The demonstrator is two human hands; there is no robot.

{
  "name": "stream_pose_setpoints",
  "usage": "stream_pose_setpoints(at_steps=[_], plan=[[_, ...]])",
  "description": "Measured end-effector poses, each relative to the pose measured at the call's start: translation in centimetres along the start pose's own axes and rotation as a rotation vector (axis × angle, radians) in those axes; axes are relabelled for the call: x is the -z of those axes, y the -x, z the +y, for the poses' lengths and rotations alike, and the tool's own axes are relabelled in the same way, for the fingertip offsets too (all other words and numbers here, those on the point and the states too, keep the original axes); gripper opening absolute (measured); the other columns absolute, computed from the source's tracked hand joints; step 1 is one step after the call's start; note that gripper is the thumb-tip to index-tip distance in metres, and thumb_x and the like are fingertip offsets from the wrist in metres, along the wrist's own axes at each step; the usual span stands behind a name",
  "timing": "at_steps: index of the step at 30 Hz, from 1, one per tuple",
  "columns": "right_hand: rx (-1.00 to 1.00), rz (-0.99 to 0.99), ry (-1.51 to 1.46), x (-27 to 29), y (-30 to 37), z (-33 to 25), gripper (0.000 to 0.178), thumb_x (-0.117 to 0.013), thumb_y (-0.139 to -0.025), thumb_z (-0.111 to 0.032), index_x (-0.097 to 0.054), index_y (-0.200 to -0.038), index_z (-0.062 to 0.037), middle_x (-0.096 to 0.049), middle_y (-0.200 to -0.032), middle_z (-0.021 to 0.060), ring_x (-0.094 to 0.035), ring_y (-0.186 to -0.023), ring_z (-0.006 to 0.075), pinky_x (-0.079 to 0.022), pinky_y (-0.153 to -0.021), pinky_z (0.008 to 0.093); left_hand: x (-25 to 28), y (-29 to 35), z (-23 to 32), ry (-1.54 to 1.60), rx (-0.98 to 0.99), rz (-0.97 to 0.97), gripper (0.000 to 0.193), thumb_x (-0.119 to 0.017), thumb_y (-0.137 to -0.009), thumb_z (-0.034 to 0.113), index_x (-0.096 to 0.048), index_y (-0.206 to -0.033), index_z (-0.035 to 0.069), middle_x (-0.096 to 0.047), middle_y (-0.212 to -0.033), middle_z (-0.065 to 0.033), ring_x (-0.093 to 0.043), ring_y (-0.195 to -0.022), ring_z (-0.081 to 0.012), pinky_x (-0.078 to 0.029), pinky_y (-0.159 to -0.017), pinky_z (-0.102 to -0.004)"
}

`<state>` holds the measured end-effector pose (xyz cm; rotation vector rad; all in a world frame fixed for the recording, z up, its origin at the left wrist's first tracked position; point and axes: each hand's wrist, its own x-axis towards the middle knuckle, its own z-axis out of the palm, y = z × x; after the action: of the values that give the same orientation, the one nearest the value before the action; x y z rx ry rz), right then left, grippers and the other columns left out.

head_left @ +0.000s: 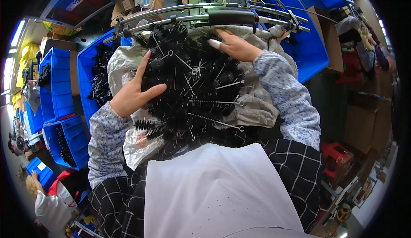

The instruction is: The person assembles small black bristle brushes by inserting metal wire loops into the bristle heads. They pick up brushes from a white sack, insert the wire, and place the finished items into a blue bin. The process is repeated continuously throughout the clip.

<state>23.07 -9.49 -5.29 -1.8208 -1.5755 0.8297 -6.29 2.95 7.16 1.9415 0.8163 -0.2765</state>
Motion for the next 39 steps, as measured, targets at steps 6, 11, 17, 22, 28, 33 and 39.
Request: stream_pose_setpoints(at_steps=[6, 11, 17, 22, 28, 33, 39], plan=[[0.002, -0.137, -0.063, -0.6, -4.4, -0.6, 0.085, -0.036, -0.090, -0.062, -0.014, -0.145, -0.0014, -0.014, -0.149, 0.0258, -0.012, -0.140, 0.0349, -0.014, -0.113, 0.0385, 2.5, 0.7, 0.7, 0.164, 0.137, -0.103, 0.080, -0.064, -0.087, 0.035, -0.012, -0.148, 0.029, -0.048, -0.129, -0.0232, -0.062, -0.094, -0.0248, -0.054, -0.055, -0.0260], [0.044, -0.208, -0.241, -1.5, -6.9, 0.1, 0.095, -0.044, -0.085, -0.066, -0.004, -0.147, -0.0057, -0.015, -0.149, 0.0250, -0.016, -0.139, 0.0343, -0.015, -0.113, 0.0400, 3.6, -0.1, -0.7, 0.204, 0.060, -0.045, 0.059, -0.057, -0.091, 0.036, -0.034, -0.142, 0.018, -0.058, -0.065, -0.0033, -0.058, -0.046, -0.0093, -0.048, -0.044, -0.0207], [0.255, -0.127, -0.219, -1.5, -9.5, -1.2, 0.092, -0.053, -0.081, -0.063, -0.022, -0.144, -0.0033, -0.023, -0.147, 0.0207, -0.026, -0.135, 0.0323, -0.023, -0.111, 0.0396, 3.6, -3.8, -4.7, 0.434, 0.027, -0.124, 0.049, -0.043, -0.098, 0.037, -0.042, -0.135, 0.006, -0.053, -0.051, -0.0001, -0.048, -0.035, -0.0044, -0.032, -0.032, -0.0153], [0.160, -0.334, -0.374, -2.8, -10.8, -0.1, 0.089, -0.052, -0.082, -0.064, -0.029, -0.141, -0.0021, -0.026, -0.145, 0.0225, -0.025, -0.135, 0.0320, -0.023, -0.110, 0.0399, 3.5, -5.3, -6.5, 0.530, 0.038, -0.199, 0.048, -0.039, -0.099, 0.036, -0.040, -0.135, 0.005, -0.050, -0.047, 0.0002, -0.042, -0.032, -0.0035, -0.029, -0.031, -0.0155], [0.035, -0.352, -0.400, -2.3, -8.8, -2.1, 0.091, -0.044, -0.081, -0.071, -0.031, -0.141, -0.0032, -0.027, -0.144, 0.0211, -0.022, -0.137, 0.0311, -0.018, -0.112, 0.0396, 2.9, -4.6, -6.3, 0.565, 0.033, -0.203, 0.044, -0.034, -0.101, 0.032, -0.037, -0.135, 0.004, -0.044, -0.043, 0.0009, -0.040, -0.028, -0.0072, -0.027, -0.027, -0.0182], [0.082, -0.412, -0.411, -2.1, -7.5, -3.4, 0.081, -0.040, -0.086, -0.067, -0.032, -0.141, -0.0073, -0.029, -0.143, 0.0183, -0.022, -0.136, 0.0321, -0.017, -0.112, 0.0420, 2.8, -3.6, -6.2, 0.561, 0.030, -0.220, 0.045, -0.038, -0.100, 0.033, -0.040, -0.134, 0.004, -0.047, -0.045, 0.0019, -0.040, -0.031, -0.0039, -0.027, -0.030, -0.0167], [0.131, -0.466, -0.345, -3.0, -3.7, -4.5, 0.078, -0.035, -0.090, -0.064, -0.029, -0.141, -0.0046, -0.029, -0.142, 0.0196, -0.023, -0.135, 0.0347, -0.017, -0.112, 0.0445, 2.4, -1.6, -6.8, 0.533, 0.103, -0.230, 0.044, -0.039, -0.100, 0.034, -0.043, -0.131, 0.003, -0.047, -0.045, 0.0010, -0.040, -0.031, -0.0052, -0.027, -0.029, -0.0174]])
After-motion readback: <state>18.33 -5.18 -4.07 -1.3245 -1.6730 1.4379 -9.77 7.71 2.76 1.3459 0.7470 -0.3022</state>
